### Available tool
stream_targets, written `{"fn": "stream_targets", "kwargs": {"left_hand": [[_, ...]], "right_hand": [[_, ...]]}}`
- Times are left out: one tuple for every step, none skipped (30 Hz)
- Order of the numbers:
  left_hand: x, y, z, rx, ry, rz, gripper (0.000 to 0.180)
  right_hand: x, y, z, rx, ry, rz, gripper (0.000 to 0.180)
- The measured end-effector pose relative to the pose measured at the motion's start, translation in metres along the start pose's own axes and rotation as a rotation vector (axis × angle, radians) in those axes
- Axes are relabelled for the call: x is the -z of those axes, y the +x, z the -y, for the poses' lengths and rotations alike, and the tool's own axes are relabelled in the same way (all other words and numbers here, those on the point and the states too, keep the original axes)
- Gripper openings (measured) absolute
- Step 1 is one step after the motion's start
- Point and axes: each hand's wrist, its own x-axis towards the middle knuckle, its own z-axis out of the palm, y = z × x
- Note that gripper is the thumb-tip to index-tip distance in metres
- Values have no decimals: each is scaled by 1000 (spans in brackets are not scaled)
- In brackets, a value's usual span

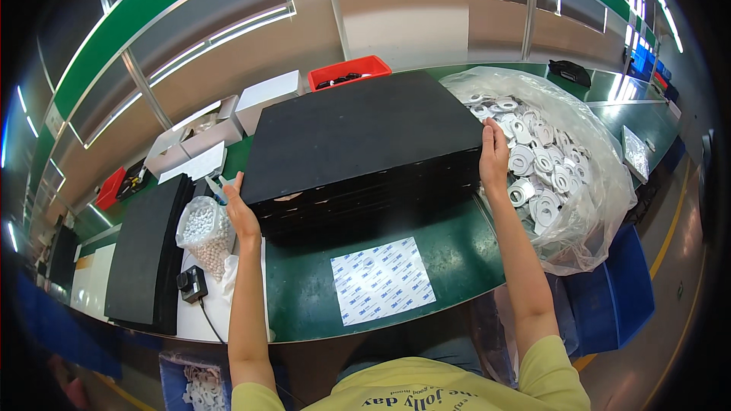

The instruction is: The person assembles lighting components by attaching small white circular parts to black trays, then organizes the assembled components by hand.

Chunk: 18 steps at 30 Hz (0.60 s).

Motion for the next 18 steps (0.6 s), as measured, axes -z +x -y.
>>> {"fn": "stream_targets", "kwargs": {"left_hand": [[-1, 0, 3, 4, 0, 2, 71], [-2, -1, 6, 5, -8, 4, 71], [-3, -1, 9, 3, -16, 5, 71], [-3, -1, 12, 5, -17, 8, 71], [-3, 0, 14, -6, -25, 10, 71], [-4, 0, 16, -17, -35, 14, 71], [-6, -1, 18, -15, -36, 18, 71], [-8, -1, 19, -26, -32, 8, 71], [-9, -1, 21, -38, -28, -5, 71], [-8, -1, 23, -37, -27, -3, 71], [-7, -1, 26, -42, -39, 30, 70], [-4, -1, 26, -47, -49, 61, 69], [-2, -1, 26, -48, -45, 58, 69], [1, -2, 25, -93, -53, 56, 67], [3, -2, 22, -137, -63, 54, 68], [6, -5, 19, -139, -59, 49, 68], [8, -10, 15, -211, -13, 32, 74], [4, -15, 11, -282, 24, 22, 85]], "right_hand": [[-2, -1, -3, -3, -4, 1, 42], [-3, -3, -5, 6, -23, 3, 42], [-5, -4, -7, 15, -40, 4, 42], [-7, -6, -7, 13, -43, 3, 42], [-8, -7, -7, 16, -83, 10, 43], [-8, -8, -8, 18, -125, 17, 43], [-7, -7, -10, 16, -128, 15, 43], [-7, -6, -13, 22, -107, 13, 43], [-8, -5, -15, 29, -84, 12, 43], [-7, -5, -16, 27, -85, 12, 43], [-7, -6, -16, 13, -74, 18, 43], [-9, -6, -15, -1, -61, 26, 43], [-10, -7, -15, -2, -57, 29, 43], [-10, -7, -15, -14, -39, 36, 44], [-10, -6, -15, -26, -23, 42, 44], [-10, -6, -13, -40, -1, 37, 45], [-10, -6, -13, -41, 28, 19, 46], [-7, -4, -18, -40, 54, -3, 46]]}}
